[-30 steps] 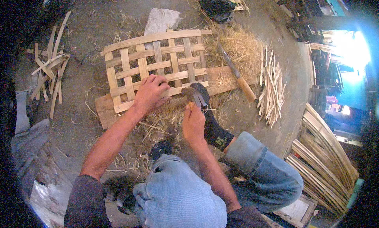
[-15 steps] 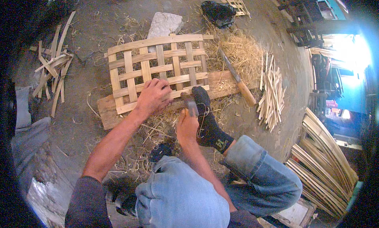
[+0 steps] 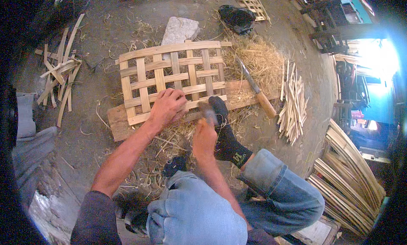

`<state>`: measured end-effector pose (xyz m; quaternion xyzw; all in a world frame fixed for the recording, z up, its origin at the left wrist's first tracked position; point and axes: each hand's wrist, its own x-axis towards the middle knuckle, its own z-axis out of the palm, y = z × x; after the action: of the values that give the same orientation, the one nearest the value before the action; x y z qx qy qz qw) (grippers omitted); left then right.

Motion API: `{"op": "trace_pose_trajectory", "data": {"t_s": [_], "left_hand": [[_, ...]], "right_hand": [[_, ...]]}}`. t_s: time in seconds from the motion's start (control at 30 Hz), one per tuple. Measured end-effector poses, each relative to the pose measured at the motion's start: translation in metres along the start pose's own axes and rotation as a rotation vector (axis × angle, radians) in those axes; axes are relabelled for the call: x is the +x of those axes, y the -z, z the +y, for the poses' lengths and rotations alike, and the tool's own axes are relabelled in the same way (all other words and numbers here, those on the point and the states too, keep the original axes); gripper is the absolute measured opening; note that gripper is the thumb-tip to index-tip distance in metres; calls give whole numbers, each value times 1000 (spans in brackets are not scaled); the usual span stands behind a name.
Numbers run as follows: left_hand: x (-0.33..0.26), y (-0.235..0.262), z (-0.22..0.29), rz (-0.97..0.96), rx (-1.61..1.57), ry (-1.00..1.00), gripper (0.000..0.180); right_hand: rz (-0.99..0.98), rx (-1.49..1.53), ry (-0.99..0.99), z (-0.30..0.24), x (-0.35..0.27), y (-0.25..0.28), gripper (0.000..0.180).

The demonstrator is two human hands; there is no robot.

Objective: The person weaves thin wooden strips into a rectangular lattice mat, using a hammer to tap the strips into place and a knife to trim excess material. The person flips the mat to work on both sides and secures the edges.

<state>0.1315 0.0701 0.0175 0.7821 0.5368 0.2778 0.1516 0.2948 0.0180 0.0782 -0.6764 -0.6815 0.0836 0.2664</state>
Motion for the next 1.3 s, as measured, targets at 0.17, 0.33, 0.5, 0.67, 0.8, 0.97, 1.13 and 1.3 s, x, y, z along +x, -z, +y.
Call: {"op": "trace_pose_trajectory", "data": {"t_s": [0.17, 0.33, 0.5, 0.67, 0.8, 0.97, 1.13, 1.3], "left_hand": [[-5, 5, -3, -7, -5, 21, 33], [-1, 3, -1, -16, 19, 19, 32], [-1, 8, 0, 6, -21, 45, 30], [-3, 7, -4, -39, 38, 39, 30], [5, 4, 9, -10, 12, 20, 31], [-2, 6, -2, -47, -19, 57, 31], [-3, 7, -10, -24, -21, 51, 40], [-19, 13, -17, 37, -16, 111, 53]], "right_hand": [[4, 75, -87, -15, 13, 21, 20], [-245, -18, 64, 9, 31, 5, 23], [-120, -155, 67, -8, 13, 13, 23], [-201, -8, -141, 4, -1, 2, 22], [-139, -88, -7, 25, -11, 2, 26], [-169, 20, -100, 0, -5, 11, 31], [-524, -84, -14, -16, 1, 21, 28], [-590, -217, 227, -16, 8, 12, 27]]}}
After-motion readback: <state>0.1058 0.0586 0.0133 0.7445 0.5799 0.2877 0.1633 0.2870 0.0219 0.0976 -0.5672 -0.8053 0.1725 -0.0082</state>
